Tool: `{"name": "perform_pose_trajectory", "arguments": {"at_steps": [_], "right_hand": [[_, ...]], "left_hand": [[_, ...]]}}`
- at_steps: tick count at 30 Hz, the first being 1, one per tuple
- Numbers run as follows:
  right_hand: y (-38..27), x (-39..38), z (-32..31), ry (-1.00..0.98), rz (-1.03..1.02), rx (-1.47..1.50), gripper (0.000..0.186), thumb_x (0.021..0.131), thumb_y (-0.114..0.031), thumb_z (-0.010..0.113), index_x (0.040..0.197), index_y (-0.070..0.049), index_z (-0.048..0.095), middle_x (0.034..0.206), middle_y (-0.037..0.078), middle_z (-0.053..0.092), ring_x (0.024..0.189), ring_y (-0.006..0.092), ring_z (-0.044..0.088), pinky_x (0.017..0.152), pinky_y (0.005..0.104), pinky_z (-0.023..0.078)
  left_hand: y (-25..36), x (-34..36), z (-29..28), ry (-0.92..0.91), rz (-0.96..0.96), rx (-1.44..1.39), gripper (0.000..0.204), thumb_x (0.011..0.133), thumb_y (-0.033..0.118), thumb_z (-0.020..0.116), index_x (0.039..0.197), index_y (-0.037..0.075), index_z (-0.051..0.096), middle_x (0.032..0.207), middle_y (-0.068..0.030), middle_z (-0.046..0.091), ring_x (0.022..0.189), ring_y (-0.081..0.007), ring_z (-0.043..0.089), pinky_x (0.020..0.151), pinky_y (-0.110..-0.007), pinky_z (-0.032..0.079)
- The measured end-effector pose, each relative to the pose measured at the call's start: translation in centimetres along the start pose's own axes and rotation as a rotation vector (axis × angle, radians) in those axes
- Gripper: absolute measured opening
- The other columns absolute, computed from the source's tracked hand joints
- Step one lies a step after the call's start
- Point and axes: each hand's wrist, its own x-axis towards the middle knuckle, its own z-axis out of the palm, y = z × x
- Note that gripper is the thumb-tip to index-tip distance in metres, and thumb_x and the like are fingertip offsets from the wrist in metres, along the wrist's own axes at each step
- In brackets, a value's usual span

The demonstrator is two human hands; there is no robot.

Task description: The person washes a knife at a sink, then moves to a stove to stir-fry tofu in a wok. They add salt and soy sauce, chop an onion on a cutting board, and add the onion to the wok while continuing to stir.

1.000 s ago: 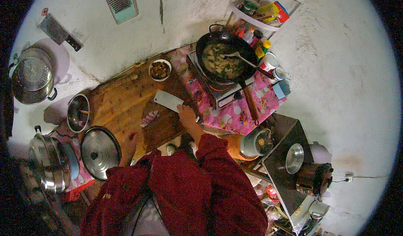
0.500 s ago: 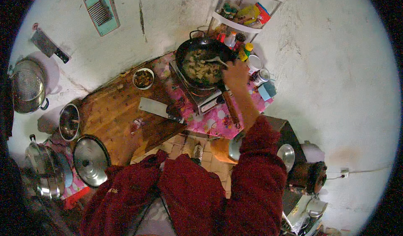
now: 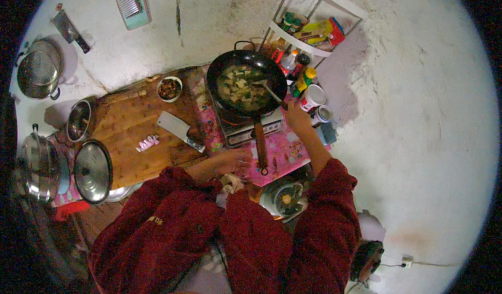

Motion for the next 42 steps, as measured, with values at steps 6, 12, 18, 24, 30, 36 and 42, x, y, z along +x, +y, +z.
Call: {"name": "perform_pose_trajectory", "arguments": {"at_steps": [6, 12, 18, 24, 30, 36, 42], "right_hand": [[-0.3, -3.2, -11.3, -0.152, -0.119, -0.134, 0.026, 0.089, -0.027, 0.052, 0.105, -0.006, 0.052, 0.093, 0.019, 0.061, 0.083, 0.0389, 0.062, 0.069, 0.0502, 0.050], [-0.5, -6.5, -13.7, -0.213, -0.274, -0.180, 0.024, 0.089, -0.027, 0.053, 0.102, -0.007, 0.055, 0.090, 0.016, 0.062, 0.083, 0.0354, 0.062, 0.067, 0.0497, 0.048], [-1.9, -5.4, -10.8, -0.104, -0.377, 0.009, 0.024, 0.089, -0.028, 0.053, 0.098, -0.006, 0.057, 0.084, 0.017, 0.063, 0.079, 0.0366, 0.062, 0.067, 0.0495, 0.047], [-2.4, -0.1, -5.8, 0.017, -0.373, 0.238, 0.026, 0.091, -0.028, 0.050, 0.089, -0.002, 0.057, 0.077, 0.022, 0.062, 0.077, 0.0418, 0.061, 0.066, 0.0514, 0.048], [-2.9, 4.5, -5.7, 0.085, -0.311, 0.369, 0.031, 0.091, -0.030, 0.049, 0.084, -0.001, 0.059, 0.082, 0.024, 0.063, 0.081, 0.0429, 0.060, 0.070, 0.0521, 0.047], [-4.9, 7.0, -6.1, 0.139, -0.288, 0.234, 0.031, 0.091, -0.031, 0.051, 0.087, -0.002, 0.060, 0.082, 0.021, 0.064, 0.080, 0.0415, 0.061, 0.070, 0.0509, 0.048], [-5.7, 4.9, -6.4, 0.104, -0.423, 0.046, 0.027, 0.090, -0.029, 0.054, 0.085, -0.003, 0.059, 0.076, 0.020, 0.063, 0.073, 0.0389, 0.063, 0.065, 0.0501, 0.050]], "left_hand": [[-1.3, 4.1, 2.8, 0.058, 0.024, -0.076, 0.024, 0.089, 0.021, 0.061, 0.109, 0.011, 0.053, 0.100, -0.0044, 0.062, 0.091, -0.0190, 0.060, 0.077, -0.036, 0.051], [-2.3, 5.6, 3.8, 0.031, 0.096, -0.076, 0.025, 0.088, 0.025, 0.061, 0.106, 0.008, 0.055, 0.094, -0.0051, 0.066, 0.083, -0.0157, 0.063, 0.073, -0.032, 0.052], [-1.7, 4.5, 5.3, 0.136, 0.078, 0.008, 0.025, 0.088, 0.023, 0.061, 0.104, 0.005, 0.060, 0.092, -0.0045, 0.065, 0.080, -0.0150, 0.062, 0.070, -0.029, 0.050], [-3.1, 5.1, 3.0, 0.040, 0.179, 0.033, 0.031, 0.088, 0.026, 0.062, 0.112, 0.009, 0.055, 0.094, -0.0021, 0.062, 0.082, -0.0139, 0.058, 0.071, -0.028, 0.046], [-1.9, 1.8, 4.1, 0.081, 0.148, 0.063, 0.041, 0.090, 0.024, 0.058, 0.128, 0.015, 0.043, 0.109, -0.0023, 0.059, 0.093, -0.0159, 0.057, 0.078, -0.031, 0.045], [-0.8, -1.0, 5.8, 0.102, 0.107, 0.086, 0.042, 0.092, 0.024, 0.055, 0.130, 0.013, 0.042, 0.115, -0.0033, 0.059, 0.100, -0.0169, 0.057, 0.083, -0.032, 0.045], [-1.4, -1.3, 4.4, 0.179, 0.093, 0.050, 0.049, 0.090, 0.027, 0.058, 0.133, 0.013, 0.037, 0.116, -0.0037, 0.059, 0.104, -0.0180, 0.057, 0.085, -0.035, 0.045]]}}
